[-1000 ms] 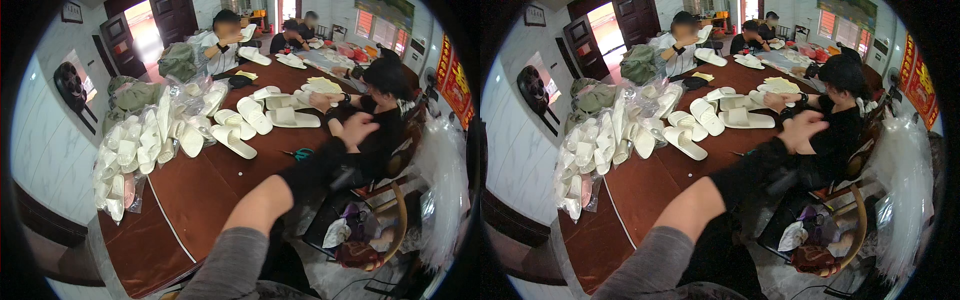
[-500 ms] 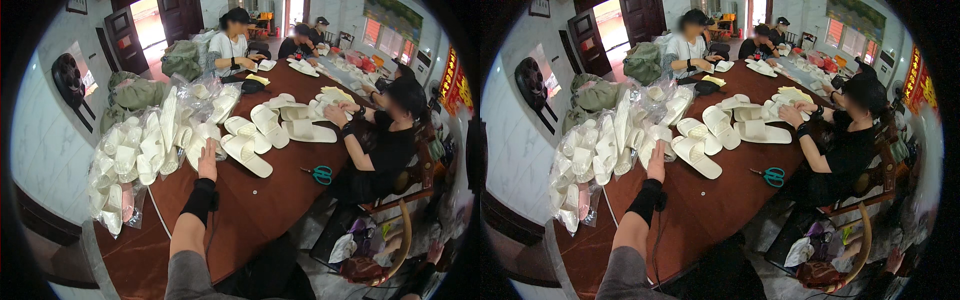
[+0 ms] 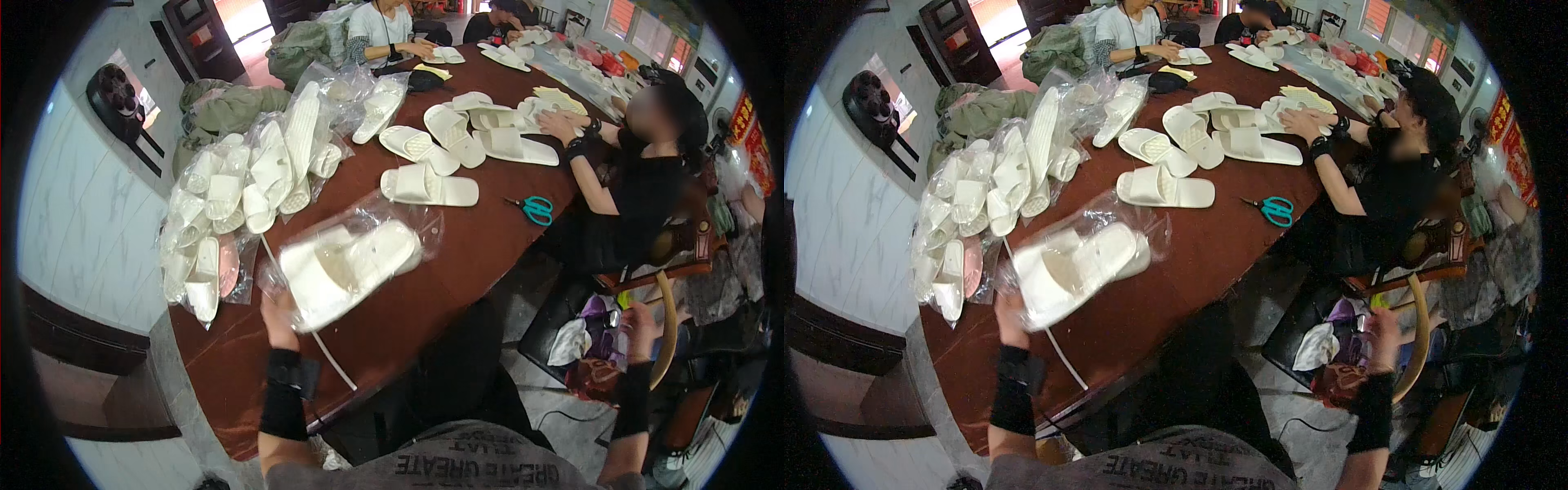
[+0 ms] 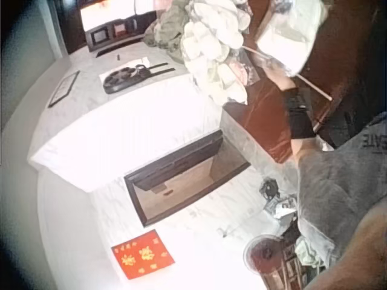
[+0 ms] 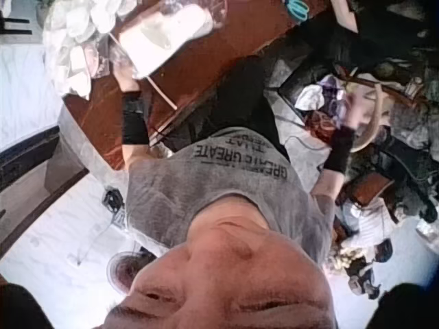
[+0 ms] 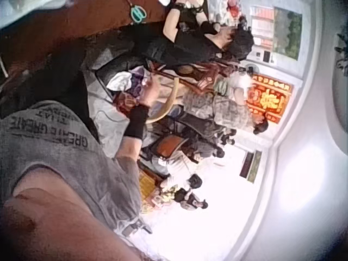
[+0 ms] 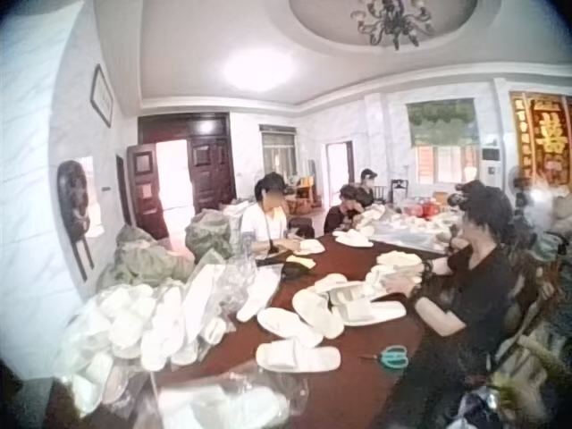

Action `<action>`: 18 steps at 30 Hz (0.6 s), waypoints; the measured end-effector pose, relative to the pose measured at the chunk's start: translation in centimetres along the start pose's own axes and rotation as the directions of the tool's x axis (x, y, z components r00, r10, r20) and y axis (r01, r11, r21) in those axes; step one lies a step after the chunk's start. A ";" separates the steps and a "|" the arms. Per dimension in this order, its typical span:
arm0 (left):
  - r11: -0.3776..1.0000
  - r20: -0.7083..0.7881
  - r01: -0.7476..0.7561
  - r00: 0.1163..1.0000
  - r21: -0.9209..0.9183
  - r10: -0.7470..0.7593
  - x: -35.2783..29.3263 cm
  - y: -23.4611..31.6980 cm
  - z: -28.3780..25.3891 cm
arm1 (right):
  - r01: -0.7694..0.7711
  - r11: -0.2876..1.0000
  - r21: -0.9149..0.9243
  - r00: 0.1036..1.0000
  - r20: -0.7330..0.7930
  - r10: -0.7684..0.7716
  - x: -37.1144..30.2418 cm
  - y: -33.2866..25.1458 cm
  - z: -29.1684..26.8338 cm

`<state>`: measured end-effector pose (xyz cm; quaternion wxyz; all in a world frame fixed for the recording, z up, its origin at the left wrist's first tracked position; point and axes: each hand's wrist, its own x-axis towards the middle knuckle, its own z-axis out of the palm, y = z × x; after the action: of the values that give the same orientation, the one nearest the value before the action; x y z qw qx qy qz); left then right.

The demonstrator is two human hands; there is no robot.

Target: Packaging white slippers into clear plastic bags in a manufacturing finishing area.

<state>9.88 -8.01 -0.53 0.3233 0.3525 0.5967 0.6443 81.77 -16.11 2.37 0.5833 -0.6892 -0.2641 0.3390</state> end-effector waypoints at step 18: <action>0.993 -0.192 0.002 0.981 0.117 0.021 -9.2 -2.7 -5.3 | 0.368 0.883 -0.292 0.616 0.787 0.004 -9.8 0.0 40.6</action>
<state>10.41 -18.36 -4.08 0.2398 0.3096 0.6603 0.6409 44.10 1.77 0.28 0.2811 -0.5568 -0.6245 0.4701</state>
